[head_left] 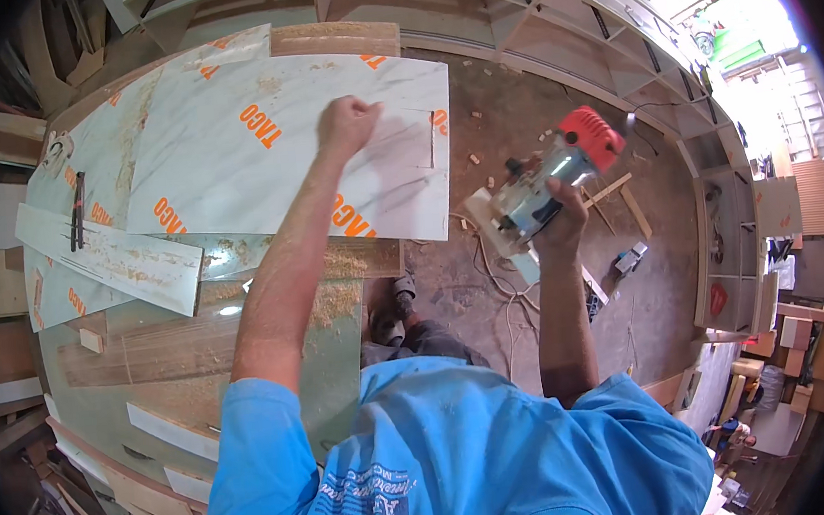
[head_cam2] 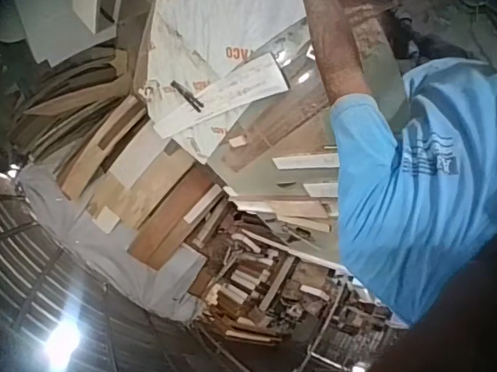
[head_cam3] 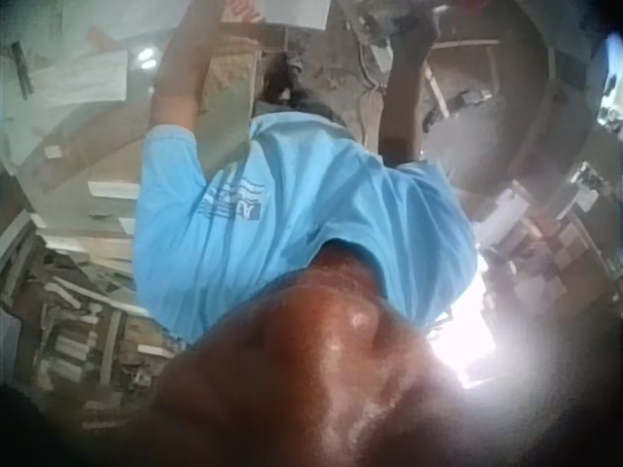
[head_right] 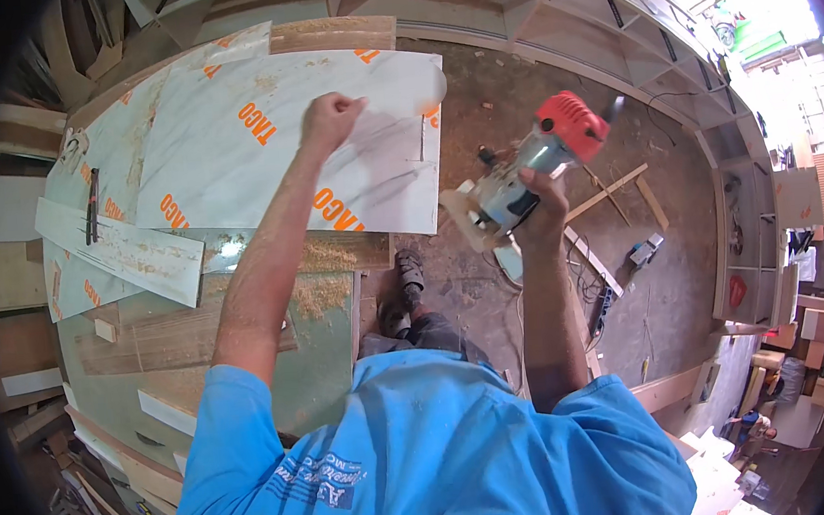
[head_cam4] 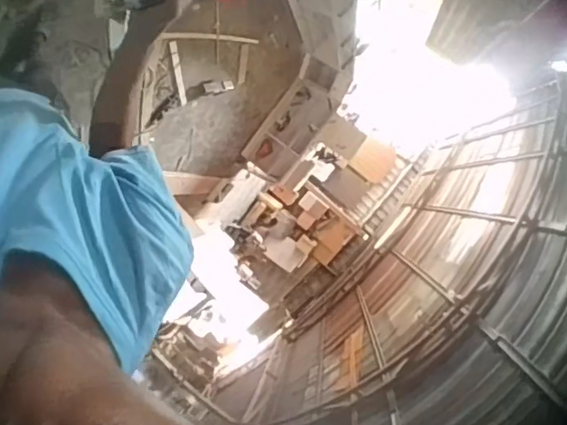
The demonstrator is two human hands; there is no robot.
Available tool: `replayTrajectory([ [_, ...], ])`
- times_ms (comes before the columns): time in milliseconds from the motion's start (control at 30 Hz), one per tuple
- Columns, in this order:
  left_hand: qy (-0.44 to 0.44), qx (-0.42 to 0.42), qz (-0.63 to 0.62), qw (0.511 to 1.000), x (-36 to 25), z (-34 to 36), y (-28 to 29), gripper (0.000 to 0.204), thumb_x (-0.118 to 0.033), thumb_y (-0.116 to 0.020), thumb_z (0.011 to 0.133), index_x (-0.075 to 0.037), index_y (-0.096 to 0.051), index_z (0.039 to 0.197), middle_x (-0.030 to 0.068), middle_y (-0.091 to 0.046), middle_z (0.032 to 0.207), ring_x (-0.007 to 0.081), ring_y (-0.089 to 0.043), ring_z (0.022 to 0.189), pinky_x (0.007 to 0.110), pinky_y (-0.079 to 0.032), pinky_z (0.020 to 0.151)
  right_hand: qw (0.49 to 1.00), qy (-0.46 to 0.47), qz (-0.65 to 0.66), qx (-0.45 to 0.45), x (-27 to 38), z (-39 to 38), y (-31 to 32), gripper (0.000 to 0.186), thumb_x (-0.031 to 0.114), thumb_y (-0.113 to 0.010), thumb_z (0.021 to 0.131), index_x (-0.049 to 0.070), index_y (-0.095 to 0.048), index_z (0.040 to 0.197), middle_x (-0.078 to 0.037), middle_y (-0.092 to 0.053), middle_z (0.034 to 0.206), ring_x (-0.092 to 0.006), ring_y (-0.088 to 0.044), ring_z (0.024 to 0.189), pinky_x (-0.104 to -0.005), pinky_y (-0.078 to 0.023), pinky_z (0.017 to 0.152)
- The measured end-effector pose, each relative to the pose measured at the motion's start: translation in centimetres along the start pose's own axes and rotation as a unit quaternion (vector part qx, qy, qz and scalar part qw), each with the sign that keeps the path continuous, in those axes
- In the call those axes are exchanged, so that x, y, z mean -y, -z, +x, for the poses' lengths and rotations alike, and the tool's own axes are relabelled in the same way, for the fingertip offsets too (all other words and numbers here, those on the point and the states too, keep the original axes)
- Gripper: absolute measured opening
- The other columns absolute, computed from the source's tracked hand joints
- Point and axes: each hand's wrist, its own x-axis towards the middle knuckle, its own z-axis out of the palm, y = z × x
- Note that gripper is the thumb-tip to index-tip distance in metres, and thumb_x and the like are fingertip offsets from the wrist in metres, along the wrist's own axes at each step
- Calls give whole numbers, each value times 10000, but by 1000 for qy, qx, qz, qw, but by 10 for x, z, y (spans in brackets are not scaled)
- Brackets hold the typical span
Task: The person uses a router to cut and shape a panel, then places a metal edge or bracket onto the cut-out section.
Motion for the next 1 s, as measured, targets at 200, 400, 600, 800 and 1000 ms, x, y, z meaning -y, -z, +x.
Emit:
replayTrajectory([
  [200, 15, -70, 113, 991, 66, 24, -5, 387, -391, -771, 857, -66, -711, 1060, 146, -611, 1215, 321, -615, 1148, 473, -508, 938, 979, 133, -144, -53, -30, 66, -4, 450, 116, -699, 810, -27, -594, 1223, -129, -682, 1064, -256, -688, 963, -392, -545, 888],
  [400, -153, -180, 166, 957, 78, 95, -40, 490, -438, -759, 869, -56, -701, 1171, 159, -601, 1254, 319, -570, 1244, 482, -459, 1032, 957, 160, -228, -81, -76, 105, -33, 479, 97, -792, 680, -6, -620, 1114, -98, -682, 960, -225, -676, 880, -364, -536, 828],
  [600, -225, -240, 194, 924, 77, 129, -64, 562, -467, -796, 816, -16, -678, 1130, 216, -681, 1183, 350, -610, 1185, 485, -445, 1048, 955, 192, -207, -85, -120, 121, -34, 429, 56, -747, 690, -25, -627, 1094, -120, -689, 953, -233, -683, 842, -363, -547, 815],
  [800, -162, -173, 146, 960, 78, 135, -64, 643, -479, -792, 803, 18, -654, 1187, 231, -622, 1283, 369, -528, 1282, 496, -350, 1144, 959, 187, -204, -64, -148, 116, -29, 452, 38, -715, 693, -56, -612, 1123, -170, -690, 1000, -258, -680, 896, -397, -552, 879],
  [1000, -127, -118, 155, 973, 72, 138, -53, 668, -502, -798, 786, 29, -673, 1172, 221, -641, 1252, 357, -540, 1267, 447, -366, 1134, 962, 191, -192, -36, -160, 109, -34, 670, 60, -740, 686, -60, -492, 1296, -217, -653, 1103, -297, -652, 1016, -443, -536, 946],
])
